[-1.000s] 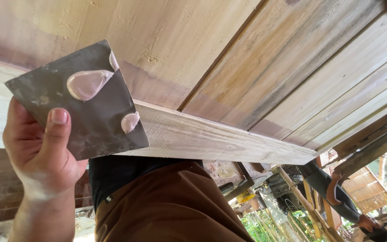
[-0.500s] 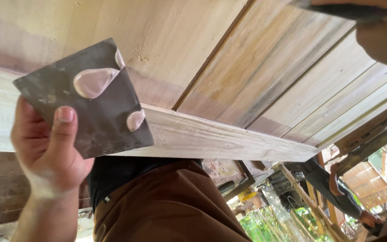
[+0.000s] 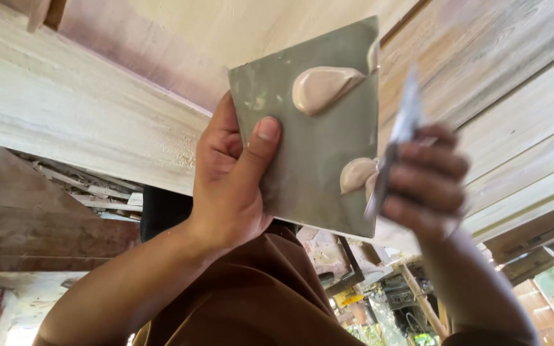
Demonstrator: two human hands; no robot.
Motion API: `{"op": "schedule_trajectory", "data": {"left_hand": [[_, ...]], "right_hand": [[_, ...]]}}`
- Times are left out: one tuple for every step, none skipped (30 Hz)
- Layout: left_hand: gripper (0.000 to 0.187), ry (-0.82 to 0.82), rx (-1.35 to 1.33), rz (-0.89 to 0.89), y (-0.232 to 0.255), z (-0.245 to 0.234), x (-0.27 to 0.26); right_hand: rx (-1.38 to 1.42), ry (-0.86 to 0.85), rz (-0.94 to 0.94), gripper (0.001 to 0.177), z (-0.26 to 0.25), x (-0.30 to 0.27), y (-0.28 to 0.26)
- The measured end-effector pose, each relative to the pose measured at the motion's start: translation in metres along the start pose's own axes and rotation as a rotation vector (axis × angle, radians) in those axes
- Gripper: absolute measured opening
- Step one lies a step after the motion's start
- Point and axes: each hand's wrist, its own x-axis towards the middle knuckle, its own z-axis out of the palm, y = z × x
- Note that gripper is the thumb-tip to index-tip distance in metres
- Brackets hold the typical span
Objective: The person uses two putty knives to transfer pink wood filler onto a wooden surface and spreads it into a gap between planks. The person repeatedly scrapes filler from one knife to the other and applies it to the seam, smoothing the surface.
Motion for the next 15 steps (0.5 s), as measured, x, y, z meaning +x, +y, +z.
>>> {"op": "schedule_trajectory", "data": {"left_hand": [[0.03,-0.04,0.023,-0.025,0.001,0.0,-0.002],[0.031,-0.08,0.046,-0.05,0.003,0.001,-0.003],[0.031,-0.085,0.046,-0.052,0.002,0.0,-0.004],[0.03,-0.11,0.141,0.003,0.003,-0.001,-0.004],[0.029,-0.13,0.236,0.068,0.004,-0.002,-0.004],[0.029,-0.132,0.237,0.077,0.004,-0.002,-0.002],[0.029,-0.13,0.346,0.118,0.005,-0.002,-0.003],[0.028,-0.127,0.454,0.16,0.005,-0.002,-0.005],[0.028,-0.13,0.451,0.147,0.004,0.0,-0.007],[0.029,-0.133,0.48,0.151,0.004,0.004,-0.009],[0.029,-0.14,0.508,0.167,0.004,0.007,-0.008],[0.029,-0.145,0.503,0.167,0.003,0.009,-0.007],[0.029,-0.151,0.5,0.182,0.004,0.011,-0.006],[0.03,-0.156,0.497,0.197,0.006,0.013,-0.005],[0.03,-0.152,0.496,0.199,0.005,0.01,-0.003]], "right_hand": [[-0.11,-0.101,-0.022,0.017,-0.017,0.006,0.008],[-0.218,-0.203,-0.043,0.015,-0.035,0.012,0.015],[-0.224,-0.201,-0.043,0.015,-0.05,0.028,0.012],[-0.273,-0.251,-0.06,0.013,-0.065,0.044,0.009],[-0.316,-0.301,-0.085,0.014,-0.079,0.062,0.008],[-0.315,-0.299,-0.093,0.014,-0.089,0.077,0.001],[-0.343,-0.595,-0.134,0.018,-0.099,0.091,-0.008],[-0.366,-0.892,-0.178,0.022,-0.11,0.104,-0.018],[-0.367,-0.897,-0.165,0.022,-0.103,0.108,-0.027],[-0.393,-0.915,-0.117,0.024,-0.096,0.113,-0.035],[-0.423,-0.93,-0.081,0.028,-0.088,0.119,-0.04],[-0.43,-0.932,-0.08,0.028,-0.086,0.123,-0.045],[-0.446,-0.939,-0.062,0.032,-0.083,0.128,-0.048],[-0.463,-0.946,-0.044,0.036,-0.079,0.133,-0.051],[-0.46,-0.947,-0.047,0.036,-0.08,0.135,-0.052]]}}
